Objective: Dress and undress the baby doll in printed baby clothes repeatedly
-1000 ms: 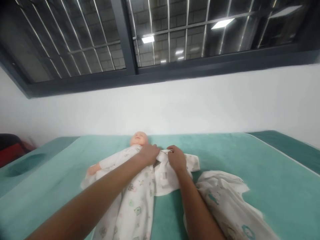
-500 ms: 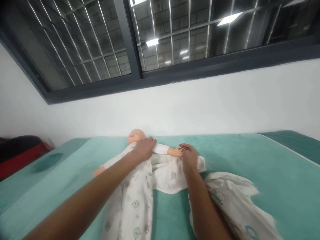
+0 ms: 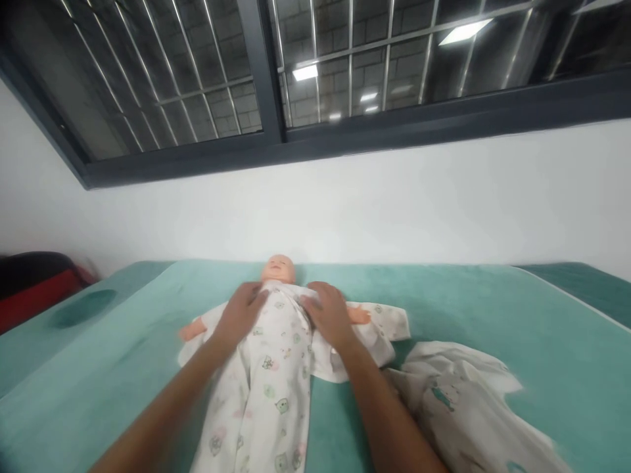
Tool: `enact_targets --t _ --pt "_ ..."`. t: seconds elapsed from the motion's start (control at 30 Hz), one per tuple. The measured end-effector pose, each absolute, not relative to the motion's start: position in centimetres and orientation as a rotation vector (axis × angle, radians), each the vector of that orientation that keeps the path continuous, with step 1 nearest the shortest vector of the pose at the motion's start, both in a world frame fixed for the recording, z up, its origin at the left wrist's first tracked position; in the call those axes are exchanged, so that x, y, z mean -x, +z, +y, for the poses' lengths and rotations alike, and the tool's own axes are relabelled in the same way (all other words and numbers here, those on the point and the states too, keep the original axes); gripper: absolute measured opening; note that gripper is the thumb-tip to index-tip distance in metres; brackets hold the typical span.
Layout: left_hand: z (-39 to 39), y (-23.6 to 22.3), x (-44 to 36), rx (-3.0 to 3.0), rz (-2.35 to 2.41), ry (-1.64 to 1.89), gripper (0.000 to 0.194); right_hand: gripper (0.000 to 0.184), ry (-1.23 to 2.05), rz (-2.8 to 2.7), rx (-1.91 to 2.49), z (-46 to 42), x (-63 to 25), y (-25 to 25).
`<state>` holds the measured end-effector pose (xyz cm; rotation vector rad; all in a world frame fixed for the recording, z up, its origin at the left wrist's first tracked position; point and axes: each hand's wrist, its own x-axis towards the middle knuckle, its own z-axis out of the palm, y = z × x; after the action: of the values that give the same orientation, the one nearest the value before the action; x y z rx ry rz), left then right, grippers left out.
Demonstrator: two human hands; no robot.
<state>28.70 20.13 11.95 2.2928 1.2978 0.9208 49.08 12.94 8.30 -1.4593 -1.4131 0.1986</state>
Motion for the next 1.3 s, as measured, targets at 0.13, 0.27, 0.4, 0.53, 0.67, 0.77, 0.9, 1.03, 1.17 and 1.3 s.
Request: enact_targets --t 0.13,0.27,0.4,0.53,0.67,0.77,0.9,1.03,1.17,1.3 --pt "20.4 9.2 -27.3 -2.016 1.241 1.124 0.029 0.034 0.311 -1.597 1.516 13.0 -45.9 8.1" --pt "19.8 8.4 -27.7 -2.012 1.216 1.282 0.021 0.028 0.453 -1.49 1.561 13.1 -45.8 8.4" --pt "18.9 8.5 -27.4 -2.15 1.277 1.379 0.024 0.026 0.426 -1.444 1.508 13.0 -45.6 8.8" --pt "18.4 8.5 -26.7 -2.124 1.289 1.393 0.043 0.036 0.567 -1.446 1.256 12.7 -45.6 9.0" --pt "18.7 8.8 -25.6 -2.022 1.255 1.173 0.049 0.042 0.763 -1.423 1.313 12.4 -46.2 8.9" --pt "18.7 9.4 -23.6 -1.996 1.147 0.896 0.044 0.041 0.77 -1.544 1.418 12.1 -46.8 9.2" --pt "17.9 10.0 -19.3 -1.997 0.877 0.493 0.049 0.032 0.819 -1.765 1.495 10.9 -47.6 10.2" --pt "16.4 9.3 -17.1 -2.014 0.812 0.499 0.062 0.04 0.761 -1.808 1.626 8.8 -46.8 10.6" --pt "14.4 7.5 -18.2 -2.121 0.928 0.724 0.014 0.031 0.674 -1.647 1.655 6.1 -44.2 9.0" --pt "12.4 6.5 -18.9 -2.111 1.162 0.767 0.004 0.028 0.529 -1.326 1.65 4.3 -42.2 7.0"
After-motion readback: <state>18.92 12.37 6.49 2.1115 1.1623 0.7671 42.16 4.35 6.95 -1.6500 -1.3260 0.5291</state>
